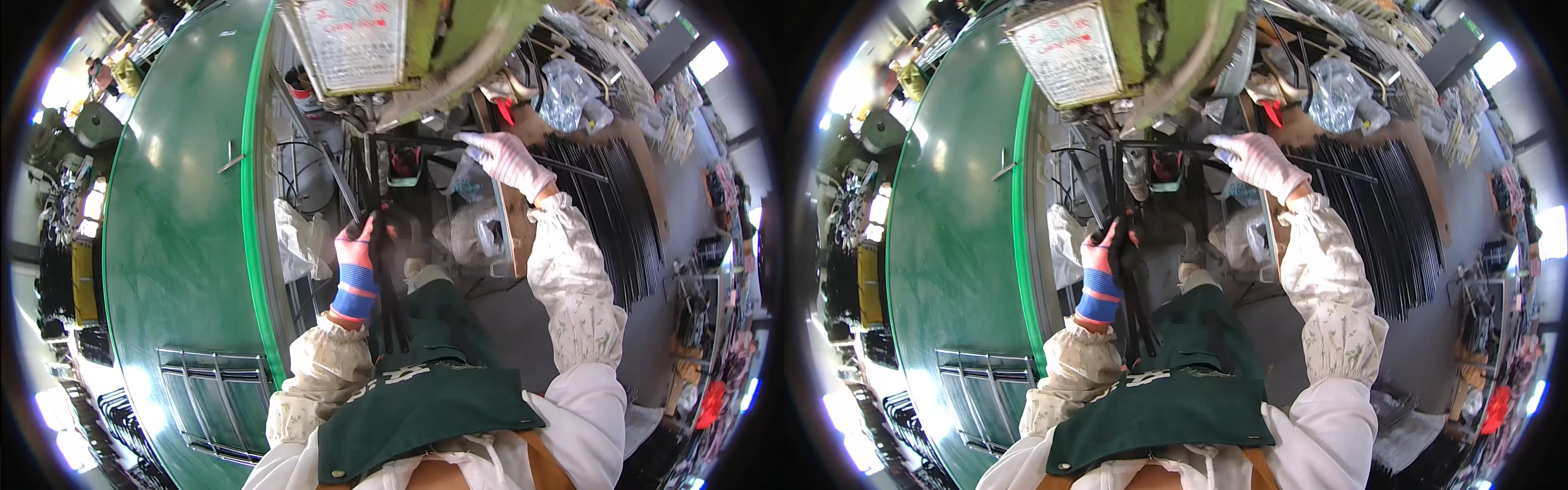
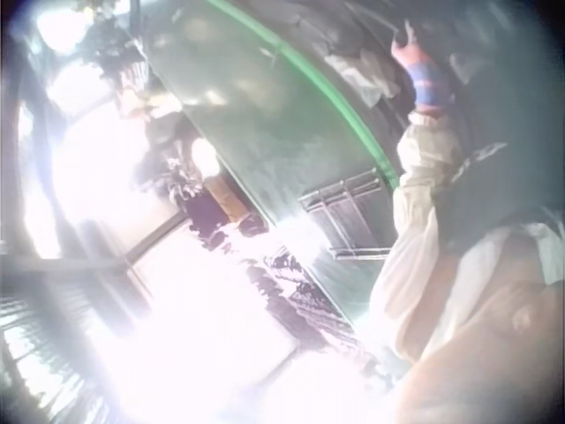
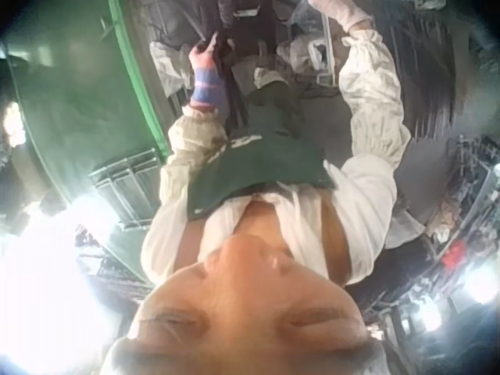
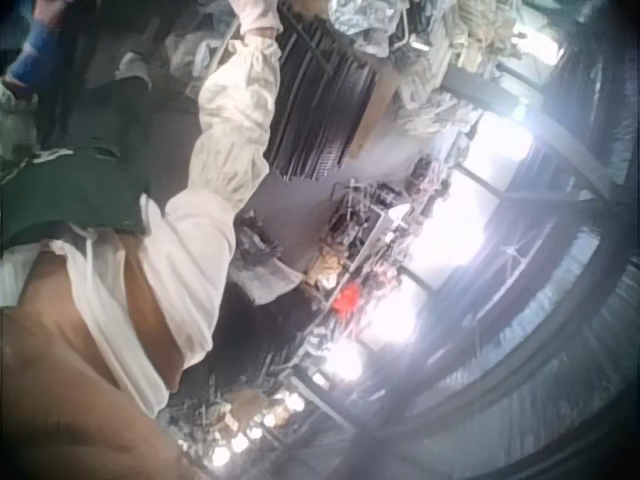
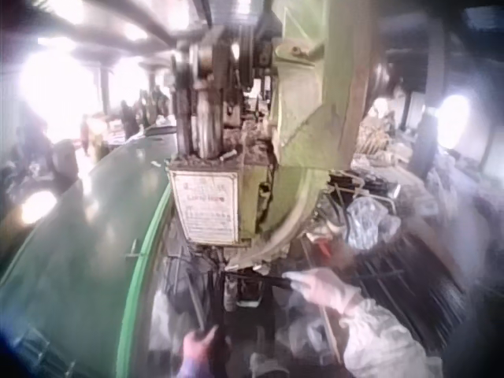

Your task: The person cuts a blue strap securing a bundle of black metal rods with a utility knife, then removes the strap and separates the rods. They feed the rods one by one into a green bending machine to form them into U-shaped pieces.

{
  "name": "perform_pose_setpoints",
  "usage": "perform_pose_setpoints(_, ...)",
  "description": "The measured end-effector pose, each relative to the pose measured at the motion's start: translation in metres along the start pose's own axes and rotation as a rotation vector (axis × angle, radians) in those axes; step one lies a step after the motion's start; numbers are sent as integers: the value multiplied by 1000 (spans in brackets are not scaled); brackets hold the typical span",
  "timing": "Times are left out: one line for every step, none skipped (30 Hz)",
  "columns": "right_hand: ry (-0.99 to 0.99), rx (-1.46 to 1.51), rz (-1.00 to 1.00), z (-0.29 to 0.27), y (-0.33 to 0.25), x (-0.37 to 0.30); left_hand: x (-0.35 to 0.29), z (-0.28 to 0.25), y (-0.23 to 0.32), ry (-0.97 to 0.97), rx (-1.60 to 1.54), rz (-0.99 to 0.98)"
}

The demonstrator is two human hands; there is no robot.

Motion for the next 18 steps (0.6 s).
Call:
perform_pose_setpoints(15, 1, 23, -1, -2, 0, -2, 4, 3, 9, -29, -16)
perform_pose_setpoints(2, -30, 50, -4, -5, -1, -3, 5, 3, -53, -12, -34)
perform_pose_setpoints(-4, -24, 86, -2, -5, -2, -4, 3, 7, -68, 19, -33)
perform_pose_setpoints(-12, -35, 97, -1, -8, -3, -4, 2, 8, -99, -10, -71)
perform_pose_setpoints(-19, -46, 108, 0, -11, -4, -8, 5, 11, -131, -40, -109)
perform_pose_setpoints(-37, -81, 147, 1, -13, -4, -16, 12, 18, -132, -39, -122)
perform_pose_setpoints(-24, -113, 135, 1, -15, -6, -13, 12, 12, -111, 11, -118)
perform_pose_setpoints(-11, -144, 124, 0, -15, -8, -6, 12, 4, -90, 61, -114)
perform_pose_setpoints(5, -173, 108, -1, -20, -6, 1, 12, 0, -66, 114, -104)
perform_pose_setpoints(47, -218, 121, -5, -27, -6, 4, 12, -1, -43, 167, -93)
perform_pose_setpoints(3, -261, 146, -5, -30, -4, -4, 11, 1, -257, -12, -228)
perform_pose_setpoints(-43, -316, 174, -9, -32, -3, -8, 9, -6, -282, 18, -345)
perform_pose_setpoints(-97, -351, 201, -6, -35, -3, -16, 3, -15, -286, 51, -469)
perform_pose_setpoints(-192, -379, 268, -1, -32, 2, -9, -10, -37, -161, 80, -329)
perform_pose_setpoints(-174, -344, 254, 0, -34, -2, -2, -19, -59, -46, 104, -187)
perform_pose_setpoints(-145, -318, 241, -1, -33, -6, -12, -26, -52, 95, 87, -64)
perform_pose_setpoints(-117, -291, 226, -2, -31, -10, -16, -36, -51, 332, 45, -34)
perform_pose_setpoints(-27, -258, 192, -7, -32, -18, -13, -42, -48, 261, -46, 39)
Point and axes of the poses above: each hand's wrist, its own x-axis towards the middle knuckle, its own z-axis out of the palm, y = z × x, the point moved 5 cm from there along x, towards the middle knuckle, and after that the axes turned 6 degrees about x, right-handed, at the moved point
